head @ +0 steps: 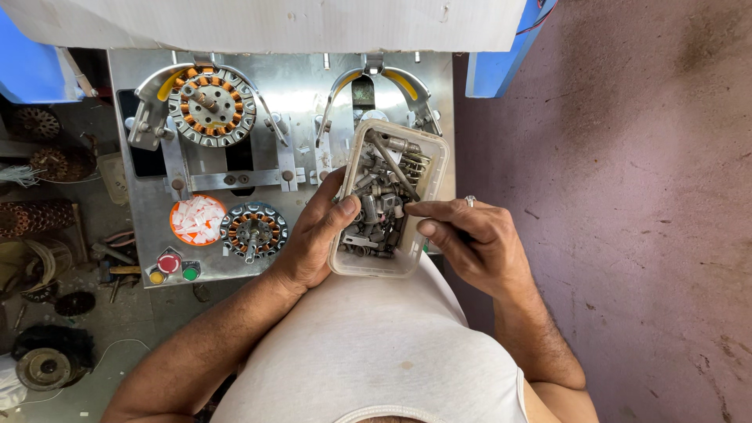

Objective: The person manipulates a small metal component by hand and searches through a plastic container of screws and metal parts while standing at an industrial workbench.

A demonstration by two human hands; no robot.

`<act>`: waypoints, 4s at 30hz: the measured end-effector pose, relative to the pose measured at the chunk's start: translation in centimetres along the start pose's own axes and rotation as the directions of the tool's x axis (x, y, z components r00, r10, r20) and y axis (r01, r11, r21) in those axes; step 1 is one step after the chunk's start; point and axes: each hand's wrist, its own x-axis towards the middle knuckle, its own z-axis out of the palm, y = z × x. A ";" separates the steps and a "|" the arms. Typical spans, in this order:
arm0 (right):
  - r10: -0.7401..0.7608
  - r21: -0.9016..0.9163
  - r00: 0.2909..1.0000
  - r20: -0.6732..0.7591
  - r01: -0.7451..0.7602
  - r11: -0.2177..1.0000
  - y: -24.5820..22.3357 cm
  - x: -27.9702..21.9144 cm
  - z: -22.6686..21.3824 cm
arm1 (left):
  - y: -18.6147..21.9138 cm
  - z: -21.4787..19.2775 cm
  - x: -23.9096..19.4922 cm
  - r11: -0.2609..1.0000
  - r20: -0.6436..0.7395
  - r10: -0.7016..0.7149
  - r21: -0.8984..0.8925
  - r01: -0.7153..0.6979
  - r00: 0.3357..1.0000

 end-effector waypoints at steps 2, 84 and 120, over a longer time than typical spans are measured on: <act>-0.142 -0.321 0.988 0.066 0.156 0.934 -0.8 1.0 0.2 | 0.1 0.1 -0.1 1.000 0.016 0.004 0.009 -0.005 1.000; -0.266 -0.769 0.907 -0.328 -0.092 0.633 -2.4 42.8 -5.3 | -12.0 -18.2 13.9 0.995 -0.166 0.041 -0.085 -0.055 0.985; 0.829 -0.239 0.536 -0.162 -0.836 0.494 13.1 11.9 0.4 | -12.0 -15.8 11.1 0.990 -0.171 0.135 0.063 -0.126 0.976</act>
